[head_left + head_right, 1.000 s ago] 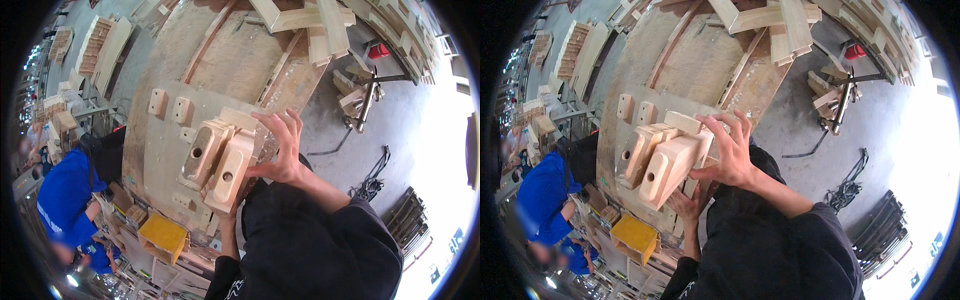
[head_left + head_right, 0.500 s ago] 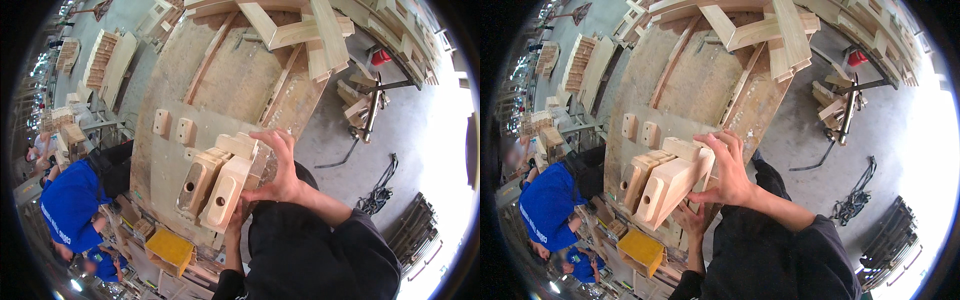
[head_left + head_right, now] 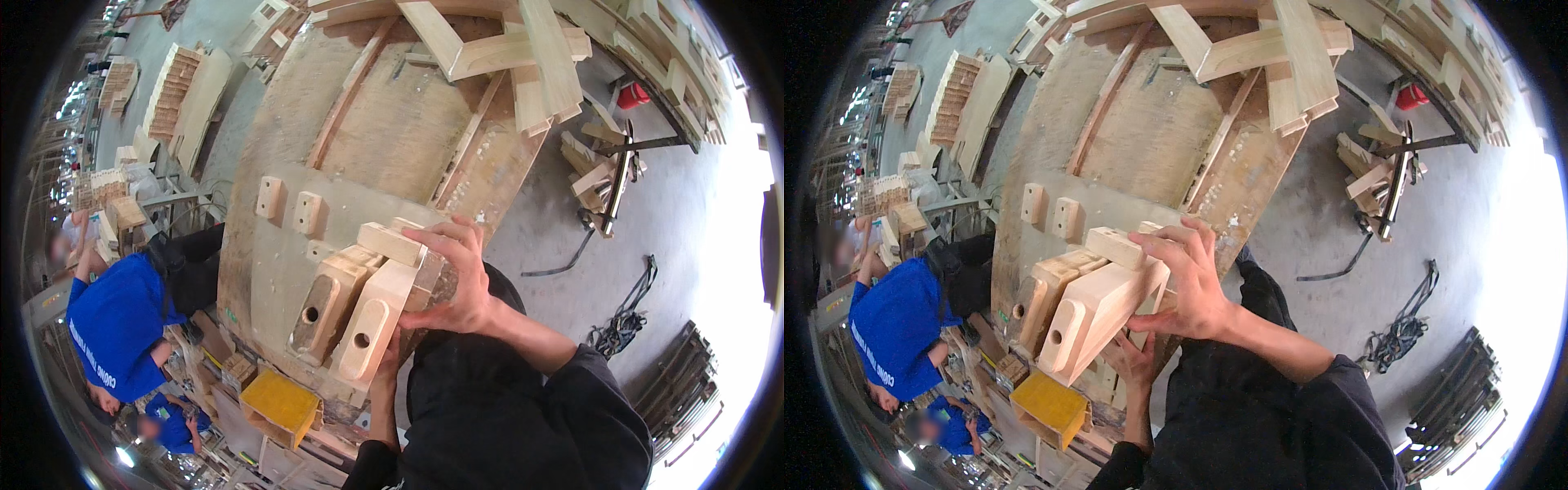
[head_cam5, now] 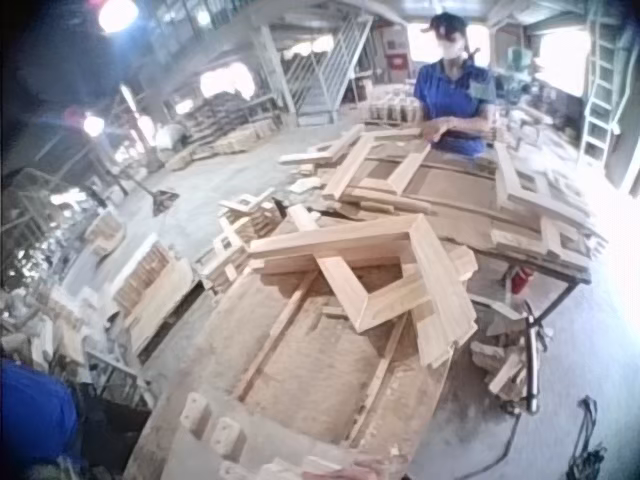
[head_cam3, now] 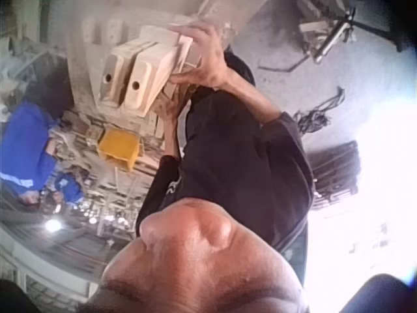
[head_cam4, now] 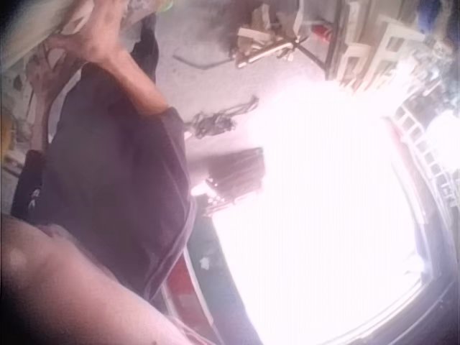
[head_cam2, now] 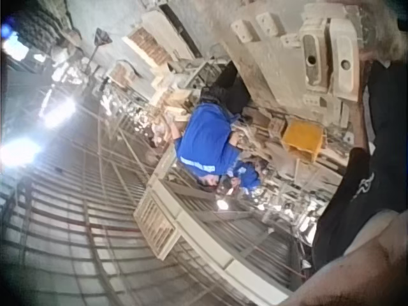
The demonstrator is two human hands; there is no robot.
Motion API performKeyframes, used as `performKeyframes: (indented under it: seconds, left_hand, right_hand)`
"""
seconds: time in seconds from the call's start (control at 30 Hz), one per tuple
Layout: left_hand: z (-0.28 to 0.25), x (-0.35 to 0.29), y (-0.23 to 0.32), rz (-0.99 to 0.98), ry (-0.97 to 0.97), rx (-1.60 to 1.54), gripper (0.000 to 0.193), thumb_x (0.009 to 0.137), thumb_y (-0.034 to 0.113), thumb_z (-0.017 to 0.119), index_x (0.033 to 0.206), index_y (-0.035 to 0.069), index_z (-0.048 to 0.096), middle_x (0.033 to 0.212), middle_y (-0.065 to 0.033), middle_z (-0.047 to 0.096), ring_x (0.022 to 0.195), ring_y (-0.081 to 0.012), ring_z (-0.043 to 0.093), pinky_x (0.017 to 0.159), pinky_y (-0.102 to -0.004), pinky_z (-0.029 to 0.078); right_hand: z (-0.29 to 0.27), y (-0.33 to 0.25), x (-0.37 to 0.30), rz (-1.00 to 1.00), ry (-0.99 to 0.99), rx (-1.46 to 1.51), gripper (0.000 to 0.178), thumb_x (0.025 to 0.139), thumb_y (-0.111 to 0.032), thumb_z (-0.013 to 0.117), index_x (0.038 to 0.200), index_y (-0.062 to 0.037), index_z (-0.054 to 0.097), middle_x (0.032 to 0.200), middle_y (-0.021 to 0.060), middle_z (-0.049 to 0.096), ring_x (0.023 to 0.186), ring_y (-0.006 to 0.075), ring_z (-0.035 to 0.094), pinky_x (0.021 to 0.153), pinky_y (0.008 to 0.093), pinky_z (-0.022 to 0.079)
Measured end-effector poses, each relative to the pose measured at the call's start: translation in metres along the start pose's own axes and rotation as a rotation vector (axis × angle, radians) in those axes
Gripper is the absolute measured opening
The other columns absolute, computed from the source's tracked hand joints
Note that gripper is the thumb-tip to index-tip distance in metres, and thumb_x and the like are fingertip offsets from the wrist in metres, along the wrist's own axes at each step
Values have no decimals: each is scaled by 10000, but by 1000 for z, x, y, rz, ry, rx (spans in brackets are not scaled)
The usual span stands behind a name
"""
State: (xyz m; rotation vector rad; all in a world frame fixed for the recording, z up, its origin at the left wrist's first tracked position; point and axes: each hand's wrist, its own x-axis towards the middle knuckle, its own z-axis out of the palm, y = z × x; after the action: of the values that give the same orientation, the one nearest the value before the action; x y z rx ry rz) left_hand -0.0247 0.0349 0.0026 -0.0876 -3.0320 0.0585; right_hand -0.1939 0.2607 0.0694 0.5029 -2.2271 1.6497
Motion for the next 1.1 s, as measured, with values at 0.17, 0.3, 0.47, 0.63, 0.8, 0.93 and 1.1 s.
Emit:
performKeyframes:
  seconds: [0.17, 0.3, 0.47, 0.63, 0.8, 0.93, 1.1]
  left_hand:
    - [-4, 3, 0, -59, -38, -42, 908, 876, 529, 653, 1515, 22, 253, 1448, -324, 376, 1294, -552, 372, 1026, -643, 307]
    - [-7, 1, 1, -150, -61, -15, 811, 863, 576, 636, 1424, 35, 414, 1227, -238, 510, 1090, -426, 494, 925, -566, 378]
    - [-9, 2, 2, -211, -71, -55, 806, 848, 563, 651, 1442, 70, 416, 1108, -190, 539, 1011, -354, 526, 898, -517, 395]
    - [-12, -6, 5, -300, -38, -94, 877, 784, 567, 713, 1470, 112, 412, 1259, -174, 522, 1122, -366, 494, 994, -512, 366]
    - [-25, -70, 5, -854, 109, -87, 1059, 649, 444, 861, 1500, 81, 345, 1489, -234, 359, 1387, -435, 310, 1155, -547, 237]
    - [-14, -151, -10, -1267, 308, -381, 1181, 600, 197, 917, 1534, 19, 215, 1514, -274, 327, 1414, -440, 298, 1151, -484, 280]
    - [-30, -144, -15, -1279, 420, -591, 1141, 614, 110, 907, 1522, -1, 226, 1482, -275, 381, 1373, -440, 374, 1122, -456, 337]
  right_hand:
    - [2, -9, 4, 2, 7, -64, 1142, 512, -432, 938, 1411, -47, 348, 1392, 155, 522, 1205, 338, 470, 1076, 598, 252]
    - [9, -38, 13, 33, 72, -132, 1226, 494, -408, 939, 1462, -48, 278, 1411, 158, 502, 1250, 372, 435, 1073, 614, 242]
    - [32, -28, 13, -189, 227, -275, 1239, 543, -336, 927, 1485, 16, 203, 1419, 244, 449, 1281, 418, 385, 1071, 598, 261]
    - [49, -2, -26, 51, 102, -454, 1231, 601, -298, 912, 1493, 46, 138, 1471, 286, 320, 1292, 455, 357, 1080, 574, 261]
    - [47, 12, -27, 198, -39, -453, 1286, 621, -297, 911, 1506, 47, 45, 1467, 310, 271, 1335, 479, 295, 1097, 573, 236]
    - [29, -11, -9, 196, -96, 85, 1281, 700, -322, 881, 1518, 52, -32, 1473, 280, 305, 1344, 383, 392, 1119, 494, 296]
    - [5, 2, -6, 184, -109, 321, 1038, 901, -616, 541, 1535, 33, 38, 1523, 225, 304, 1366, 338, 401, 1143, 473, 292]
